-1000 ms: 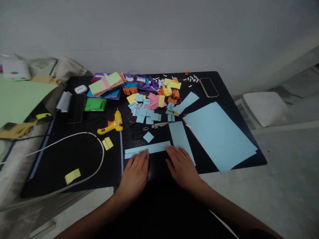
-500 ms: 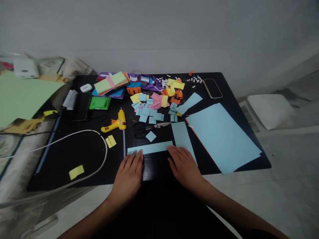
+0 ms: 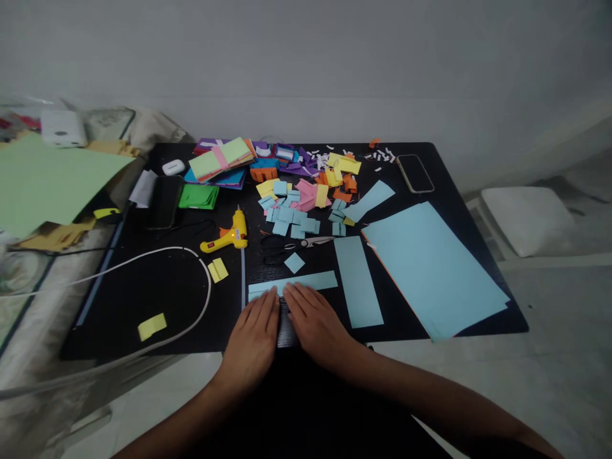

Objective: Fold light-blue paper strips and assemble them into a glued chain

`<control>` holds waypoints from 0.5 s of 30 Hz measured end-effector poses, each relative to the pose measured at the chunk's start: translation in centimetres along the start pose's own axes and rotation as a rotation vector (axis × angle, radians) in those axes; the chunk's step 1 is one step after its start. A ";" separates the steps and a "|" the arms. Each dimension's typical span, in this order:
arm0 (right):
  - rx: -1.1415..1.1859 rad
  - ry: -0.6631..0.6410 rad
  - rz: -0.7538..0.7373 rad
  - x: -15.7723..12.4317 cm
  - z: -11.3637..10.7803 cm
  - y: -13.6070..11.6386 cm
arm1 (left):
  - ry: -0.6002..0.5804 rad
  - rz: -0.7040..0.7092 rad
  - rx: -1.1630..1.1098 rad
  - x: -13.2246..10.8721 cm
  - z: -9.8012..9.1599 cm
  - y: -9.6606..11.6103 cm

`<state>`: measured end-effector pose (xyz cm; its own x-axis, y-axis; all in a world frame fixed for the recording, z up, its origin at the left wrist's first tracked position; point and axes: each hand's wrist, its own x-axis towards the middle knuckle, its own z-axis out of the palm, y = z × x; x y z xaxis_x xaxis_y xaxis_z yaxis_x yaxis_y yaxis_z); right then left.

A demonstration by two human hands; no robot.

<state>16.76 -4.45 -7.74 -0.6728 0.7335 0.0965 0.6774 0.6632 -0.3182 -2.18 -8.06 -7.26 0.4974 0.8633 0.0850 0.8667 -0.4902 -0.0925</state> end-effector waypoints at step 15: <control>-0.017 -0.050 0.018 -0.2 -0.2 0.1 | 0.001 -0.131 -0.082 -0.7 -0.1 0.1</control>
<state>17.01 -4.54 -7.61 -0.6739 0.7375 0.0437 0.6944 0.6525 -0.3035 -2.45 -8.69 -7.20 0.3801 0.9204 0.0917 0.9243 -0.3818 0.0005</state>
